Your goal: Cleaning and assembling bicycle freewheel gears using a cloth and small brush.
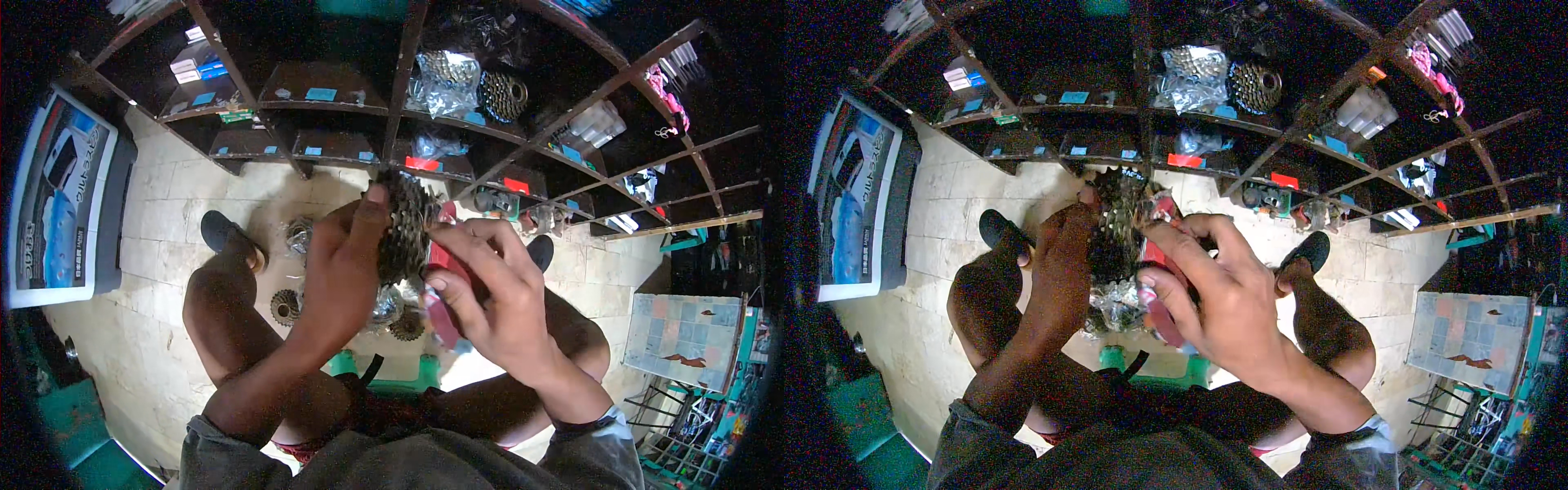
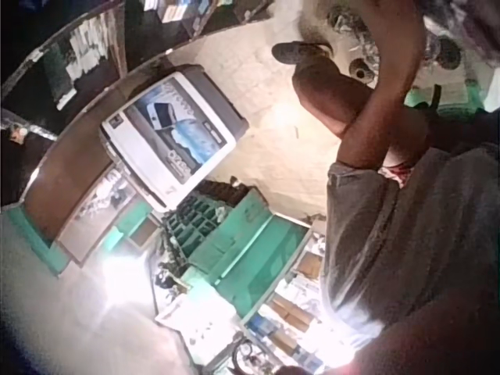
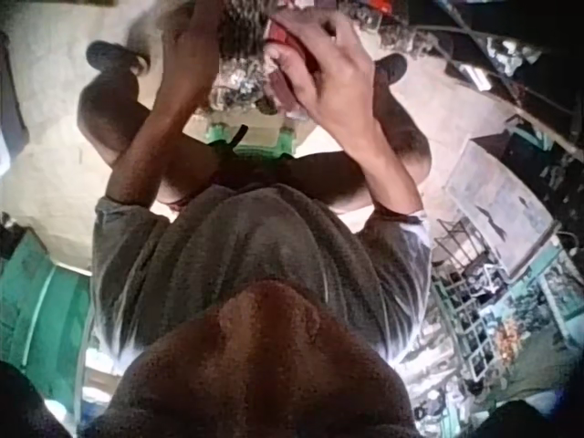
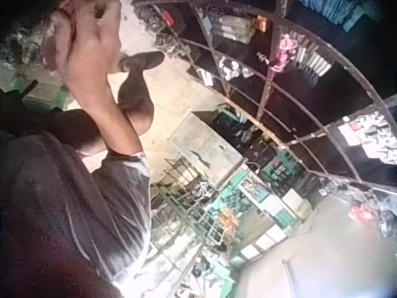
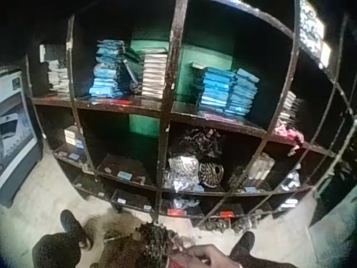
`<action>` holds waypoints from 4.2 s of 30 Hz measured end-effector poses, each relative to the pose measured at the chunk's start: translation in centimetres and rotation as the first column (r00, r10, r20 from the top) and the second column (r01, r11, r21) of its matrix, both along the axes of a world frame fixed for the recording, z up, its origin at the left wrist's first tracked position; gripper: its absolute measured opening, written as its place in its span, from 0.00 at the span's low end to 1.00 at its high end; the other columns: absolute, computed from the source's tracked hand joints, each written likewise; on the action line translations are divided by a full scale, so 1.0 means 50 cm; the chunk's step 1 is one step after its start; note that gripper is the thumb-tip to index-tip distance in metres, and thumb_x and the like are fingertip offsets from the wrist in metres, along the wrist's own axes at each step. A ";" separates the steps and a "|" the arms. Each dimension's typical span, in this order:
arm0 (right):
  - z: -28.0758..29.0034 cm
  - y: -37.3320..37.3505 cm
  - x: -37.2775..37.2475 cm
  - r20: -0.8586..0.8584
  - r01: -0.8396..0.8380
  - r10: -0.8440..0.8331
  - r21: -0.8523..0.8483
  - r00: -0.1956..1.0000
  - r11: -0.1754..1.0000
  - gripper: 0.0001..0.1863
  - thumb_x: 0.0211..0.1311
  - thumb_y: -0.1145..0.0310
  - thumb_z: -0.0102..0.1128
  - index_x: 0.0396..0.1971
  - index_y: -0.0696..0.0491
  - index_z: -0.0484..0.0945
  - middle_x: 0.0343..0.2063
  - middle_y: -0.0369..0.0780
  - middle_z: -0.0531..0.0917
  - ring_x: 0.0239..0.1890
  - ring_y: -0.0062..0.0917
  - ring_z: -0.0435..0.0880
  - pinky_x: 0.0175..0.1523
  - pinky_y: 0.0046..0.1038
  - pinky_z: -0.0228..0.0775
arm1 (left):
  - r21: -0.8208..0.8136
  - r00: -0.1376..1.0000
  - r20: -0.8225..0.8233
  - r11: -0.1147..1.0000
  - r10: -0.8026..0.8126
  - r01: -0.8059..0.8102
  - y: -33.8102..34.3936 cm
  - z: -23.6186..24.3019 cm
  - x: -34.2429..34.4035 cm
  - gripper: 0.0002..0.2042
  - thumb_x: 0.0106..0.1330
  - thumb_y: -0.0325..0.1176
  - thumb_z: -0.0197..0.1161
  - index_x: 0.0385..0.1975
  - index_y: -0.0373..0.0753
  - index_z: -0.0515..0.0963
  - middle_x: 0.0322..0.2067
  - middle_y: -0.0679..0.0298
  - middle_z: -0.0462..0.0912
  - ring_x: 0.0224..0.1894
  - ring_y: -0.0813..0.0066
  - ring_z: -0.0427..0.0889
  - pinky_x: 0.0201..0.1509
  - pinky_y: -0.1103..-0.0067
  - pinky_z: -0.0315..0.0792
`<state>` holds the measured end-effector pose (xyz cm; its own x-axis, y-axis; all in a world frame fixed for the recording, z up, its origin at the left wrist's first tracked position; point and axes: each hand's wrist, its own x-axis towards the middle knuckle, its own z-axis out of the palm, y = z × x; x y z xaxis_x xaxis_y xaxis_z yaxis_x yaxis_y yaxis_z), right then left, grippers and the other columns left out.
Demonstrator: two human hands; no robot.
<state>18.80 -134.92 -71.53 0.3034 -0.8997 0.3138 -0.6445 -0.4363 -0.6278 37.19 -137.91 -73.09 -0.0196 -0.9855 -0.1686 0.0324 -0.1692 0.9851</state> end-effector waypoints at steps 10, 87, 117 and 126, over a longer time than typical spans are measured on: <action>-0.001 -0.020 -0.025 0.286 -0.206 0.073 0.472 0.956 0.857 0.29 0.68 0.64 0.68 0.65 0.58 0.73 0.52 0.50 0.86 0.54 0.36 0.86 0.61 0.34 0.74 | -0.100 0.968 0.232 0.992 0.095 -0.073 0.012 -0.009 -0.006 0.22 0.78 0.46 0.58 0.35 0.28 0.81 0.23 0.67 0.77 0.28 0.83 0.70 0.32 0.79 0.66; -0.037 0.008 -0.015 0.308 -0.441 0.319 0.540 0.896 0.717 0.26 0.61 0.68 0.69 0.58 0.56 0.73 0.45 0.46 0.82 0.48 0.32 0.83 0.55 0.34 0.73 | -0.363 0.924 0.028 0.858 -0.380 0.364 -0.016 0.013 0.051 0.19 0.66 0.33 0.72 0.55 0.35 0.82 0.48 0.55 0.87 0.51 0.68 0.85 0.56 0.72 0.78; -0.181 -0.033 -0.144 0.873 -0.907 -0.314 0.414 0.372 0.075 0.25 0.45 0.71 0.75 0.46 0.66 0.83 0.39 0.44 0.88 0.38 0.29 0.86 0.42 0.31 0.78 | -0.684 0.902 -0.099 0.687 -0.421 0.245 -0.020 -0.033 -0.005 0.59 0.42 0.41 0.87 0.75 0.36 0.54 0.69 0.49 0.66 0.72 0.58 0.68 0.75 0.64 0.63; -0.114 -0.019 -0.139 0.746 -0.421 -0.324 0.617 0.582 0.665 0.20 0.52 0.70 0.73 0.45 0.62 0.83 0.37 0.41 0.86 0.35 0.26 0.83 0.42 0.29 0.74 | -0.539 0.760 -0.196 0.716 -0.619 0.444 -0.011 -0.004 0.011 0.66 0.46 0.29 0.85 0.80 0.42 0.39 0.70 0.52 0.67 0.72 0.63 0.67 0.76 0.66 0.59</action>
